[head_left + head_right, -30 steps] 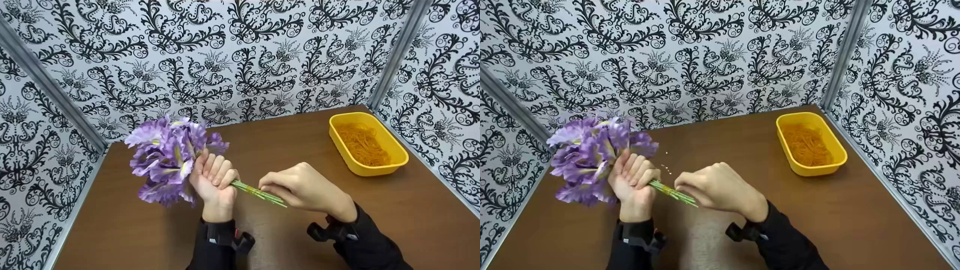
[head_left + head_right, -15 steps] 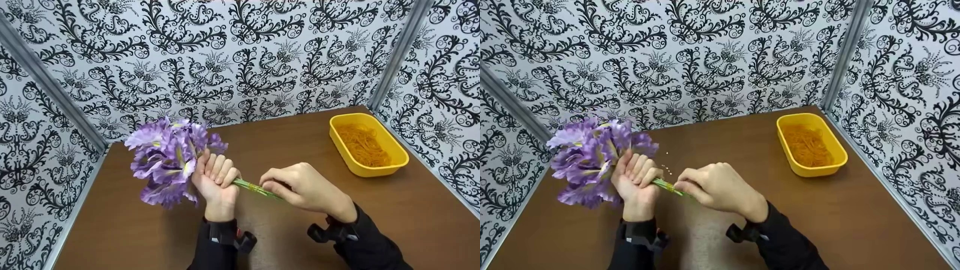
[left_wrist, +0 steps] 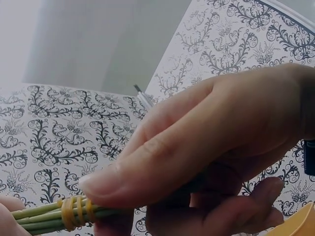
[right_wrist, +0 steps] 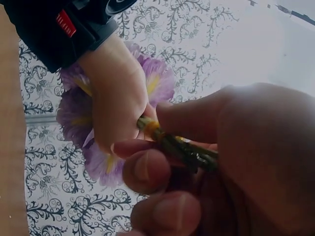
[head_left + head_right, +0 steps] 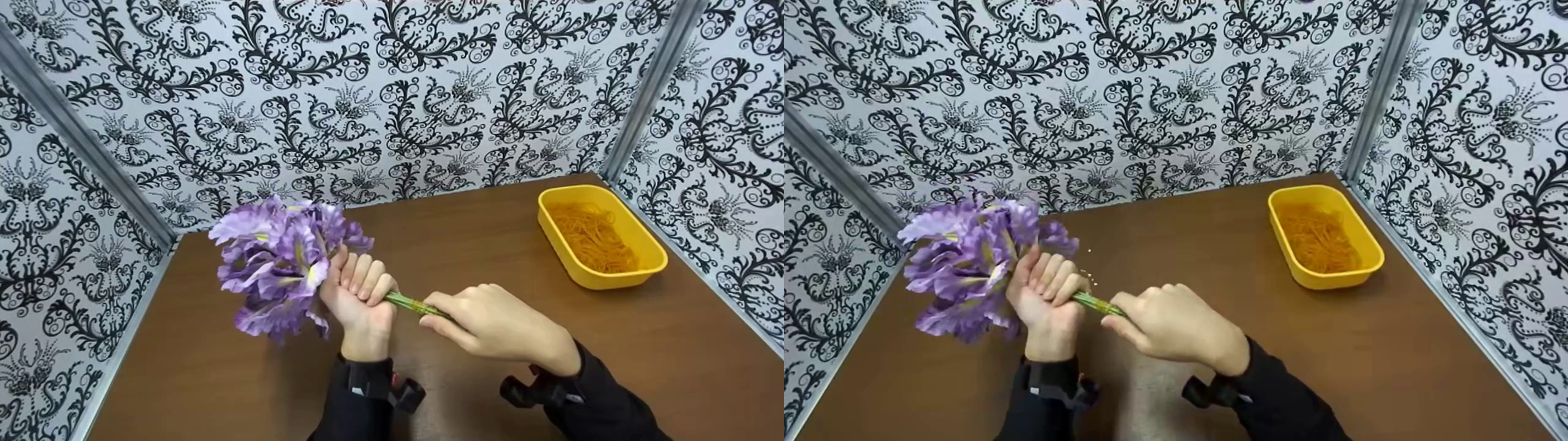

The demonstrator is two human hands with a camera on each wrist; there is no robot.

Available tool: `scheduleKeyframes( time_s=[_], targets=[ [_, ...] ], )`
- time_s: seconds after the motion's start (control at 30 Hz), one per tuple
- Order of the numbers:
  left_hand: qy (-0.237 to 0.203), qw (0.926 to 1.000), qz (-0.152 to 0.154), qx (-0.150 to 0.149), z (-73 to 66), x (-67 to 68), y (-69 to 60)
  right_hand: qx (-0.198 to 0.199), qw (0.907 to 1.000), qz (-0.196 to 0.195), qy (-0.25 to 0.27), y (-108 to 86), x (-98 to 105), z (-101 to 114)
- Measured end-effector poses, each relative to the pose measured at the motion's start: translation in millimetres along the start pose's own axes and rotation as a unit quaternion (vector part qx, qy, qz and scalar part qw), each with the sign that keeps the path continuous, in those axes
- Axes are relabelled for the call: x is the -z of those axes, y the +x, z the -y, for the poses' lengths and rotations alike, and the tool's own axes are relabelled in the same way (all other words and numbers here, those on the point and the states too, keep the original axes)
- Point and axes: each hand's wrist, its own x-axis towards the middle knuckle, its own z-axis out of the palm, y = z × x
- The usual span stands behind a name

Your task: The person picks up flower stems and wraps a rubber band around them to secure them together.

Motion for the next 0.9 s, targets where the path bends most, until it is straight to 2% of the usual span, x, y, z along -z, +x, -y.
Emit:
scheduleKeyframes(
  time_s=[0.27, 0.63, 0.77, 0.9],
  targets=[
    [0.008, 0.9999, -0.005, -0.003, 0.1, 2.6, 1.1, -0.024, 0.9991, 0.033, -0.015, -0.2, -3.3, -0.1],
    [0.004, 0.9996, 0.013, 0.024, -2.3, 2.8, 1.4, -0.044, 0.9946, 0.090, 0.026, 0.6, -7.7, -1.1],
    [0.006, 0.9994, 0.017, 0.031, -2.9, 2.9, 1.8, -0.048, 0.9939, 0.096, 0.027, 0.8, -9.2, -1.2],
    [0.011, 0.9992, 0.006, 0.038, -1.7, 4.0, 2.2, -0.059, 0.9934, 0.097, 0.014, -0.8, -9.1, -0.4]
  ],
)
